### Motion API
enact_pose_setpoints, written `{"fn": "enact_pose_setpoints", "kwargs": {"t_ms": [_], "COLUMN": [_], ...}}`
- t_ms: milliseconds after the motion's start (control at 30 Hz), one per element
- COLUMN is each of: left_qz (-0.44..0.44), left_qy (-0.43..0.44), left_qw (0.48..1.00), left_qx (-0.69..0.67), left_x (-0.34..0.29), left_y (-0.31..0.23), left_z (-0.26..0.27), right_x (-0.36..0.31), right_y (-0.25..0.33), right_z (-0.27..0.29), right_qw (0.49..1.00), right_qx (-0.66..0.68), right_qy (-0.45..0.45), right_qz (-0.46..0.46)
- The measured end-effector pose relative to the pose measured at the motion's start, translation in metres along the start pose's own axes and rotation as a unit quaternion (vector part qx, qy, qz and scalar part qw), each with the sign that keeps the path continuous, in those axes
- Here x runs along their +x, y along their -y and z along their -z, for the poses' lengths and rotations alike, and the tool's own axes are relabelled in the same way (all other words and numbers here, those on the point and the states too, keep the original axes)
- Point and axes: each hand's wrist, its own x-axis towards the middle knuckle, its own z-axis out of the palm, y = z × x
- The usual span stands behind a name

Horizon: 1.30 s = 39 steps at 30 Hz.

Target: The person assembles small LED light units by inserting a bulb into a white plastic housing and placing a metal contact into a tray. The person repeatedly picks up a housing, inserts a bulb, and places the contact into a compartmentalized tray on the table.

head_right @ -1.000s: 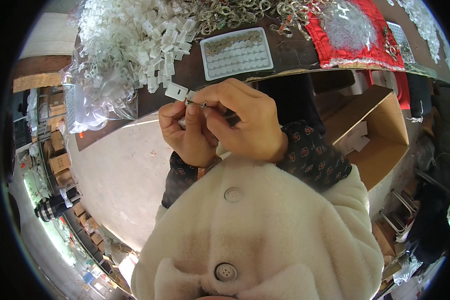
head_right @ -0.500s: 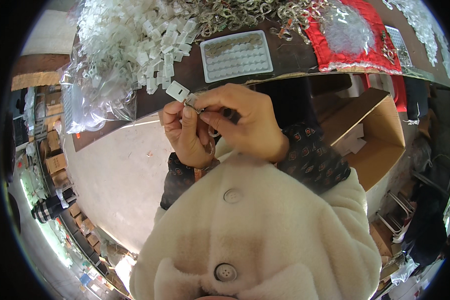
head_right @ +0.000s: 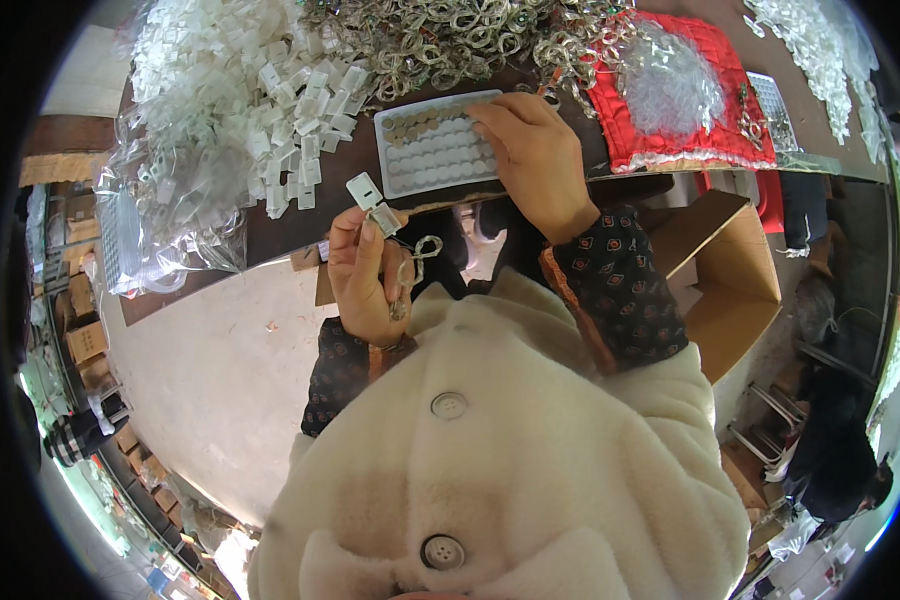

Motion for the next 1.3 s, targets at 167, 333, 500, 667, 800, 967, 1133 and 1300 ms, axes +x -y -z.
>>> {"fn": "enact_pose_setpoints", "kwargs": {"t_ms": [167,333,500,667,800,967,1133,1300], "left_qz": [-0.003,0.002,0.0,0.005,0.004,-0.038,-0.019,0.031], "left_qy": [0.004,0.014,0.038,0.033,0.023,0.027,0.003,-0.003], "left_qw": [1.0,1.0,0.999,0.995,0.994,0.999,1.0,0.996], "left_qx": [-0.009,-0.01,-0.037,-0.097,-0.106,-0.029,-0.007,-0.078], "left_x": [0.003,0.006,0.009,0.008,0.007,0.001,-0.005,-0.01], "left_y": [-0.002,-0.003,-0.002,-0.003,-0.005,-0.005,-0.008,-0.009], "left_z": [0.002,0.006,0.014,0.015,0.012,0.007,0.004,0.003], "right_x": [0.006,0.01,0.016,0.02,0.021,0.003,0.0,-0.003], "right_y": [0.002,0.017,0.022,0.027,0.045,0.083,0.092,0.09], "right_z": [-0.001,-0.01,-0.027,-0.028,-0.014,0.005,0.013,0.01], "right_qw": [0.995,0.996,0.993,0.986,0.992,0.979,0.978,0.976], "right_qx": [-0.068,-0.034,-0.074,-0.126,0.039,0.153,0.132,0.086], "right_qy": [0.061,0.077,0.083,0.096,0.114,0.081,0.079,0.025], "right_qz": [0.031,0.025,0.045,0.058,0.031,0.109,0.138,0.196]}}
